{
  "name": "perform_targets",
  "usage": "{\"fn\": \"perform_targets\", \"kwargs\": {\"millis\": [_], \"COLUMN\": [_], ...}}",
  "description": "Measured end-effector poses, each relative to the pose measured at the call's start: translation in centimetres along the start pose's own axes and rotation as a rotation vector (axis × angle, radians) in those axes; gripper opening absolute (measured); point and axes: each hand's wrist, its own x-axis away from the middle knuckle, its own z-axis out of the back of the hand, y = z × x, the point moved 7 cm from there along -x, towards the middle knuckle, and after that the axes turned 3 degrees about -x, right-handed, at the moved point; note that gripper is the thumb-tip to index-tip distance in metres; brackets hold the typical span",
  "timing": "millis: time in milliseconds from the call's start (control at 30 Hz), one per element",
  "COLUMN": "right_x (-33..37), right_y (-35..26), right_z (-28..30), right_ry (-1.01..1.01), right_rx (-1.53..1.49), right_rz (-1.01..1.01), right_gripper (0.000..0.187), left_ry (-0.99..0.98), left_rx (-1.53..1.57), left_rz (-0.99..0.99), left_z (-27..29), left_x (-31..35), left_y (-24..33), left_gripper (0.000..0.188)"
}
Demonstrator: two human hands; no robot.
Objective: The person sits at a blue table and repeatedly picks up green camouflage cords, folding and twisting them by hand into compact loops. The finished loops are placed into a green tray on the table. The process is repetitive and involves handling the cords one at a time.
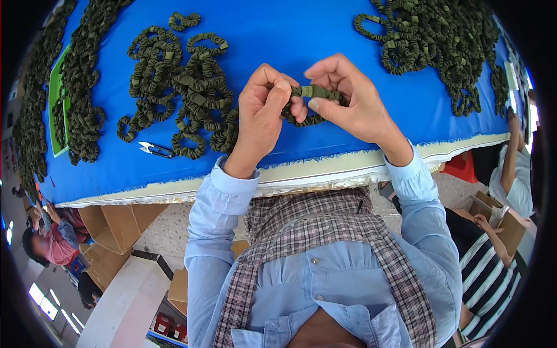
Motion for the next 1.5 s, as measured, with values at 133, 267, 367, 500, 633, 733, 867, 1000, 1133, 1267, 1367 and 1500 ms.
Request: {"fn": "perform_targets", "kwargs": {"millis": [133, 267, 367, 500, 633, 733, 867, 1000, 1133, 1267, 1367, 1500], "right_x": [0.1, 0.2, 0.4, 0.3, 0.2, 0.2, 0.2, 0.2, 0.2, 0.0, 0.0, -0.1], "right_y": [0.3, 0.8, 0.5, 0.4, 0.2, -0.1, -0.5, -0.5, -0.1, 0.3, 0.5, -0.4], "right_z": [0.3, 0.2, 0.2, 0.2, 0.0, -0.1, -0.3, -0.5, -0.4, 0.1, 0.3, 0.4], "right_ry": [0.010, 0.022, -0.004, -0.029, -0.062, -0.096, -0.134, -0.158, -0.128, -0.068, -0.072, -0.034], "right_rx": [0.068, 0.013, 0.097, 0.157, 0.170, 0.210, 0.248, 0.217, 0.158, 0.172, 0.211, 0.282], "right_rz": [-0.023, 0.041, 0.095, 0.137, 0.165, 0.198, 0.227, 0.221, 0.245, 0.186, 0.096, 0.192], "right_gripper": [0.021, 0.017, 0.013, 0.011, 0.011, 0.011, 0.011, 0.011, 0.012, 0.016, 0.016, 0.018], "left_ry": [-0.021, -0.008, -0.066, -0.070, -0.059, -0.064, -0.073, -0.102, -0.112, -0.091, -0.059, -0.045], "left_rx": [0.086, 0.026, -0.120, -0.203, -0.224, -0.249, -0.272, -0.214, -0.124, -0.121, -0.126, -0.133], "left_rz": [0.032, 0.064, 0.067, 0.054, 0.038, 0.025, 0.057, 0.076, 0.070, 0.026, 0.000, 0.016], "left_z": [0.1, -0.3, -0.2, 0.0, -0.1, -0.1, -0.3, -0.2, -0.3, -0.2, -0.1, 0.0], "left_x": [0.0, 0.1, 0.1, 0.1, 0.2, 0.3, 0.3, 0.2, 0.2, 0.0, 0.0, 0.1], "left_y": [-0.1, 0.3, 0.1, -0.4, -0.2, -0.1, -0.2, -0.5, -0.7, -0.4, -0.4, -0.5], "left_gripper": [0.010, 0.009, 0.013, 0.015, 0.016, 0.016, 0.018, 0.018, 0.021, 0.022, 0.022, 0.020]}}
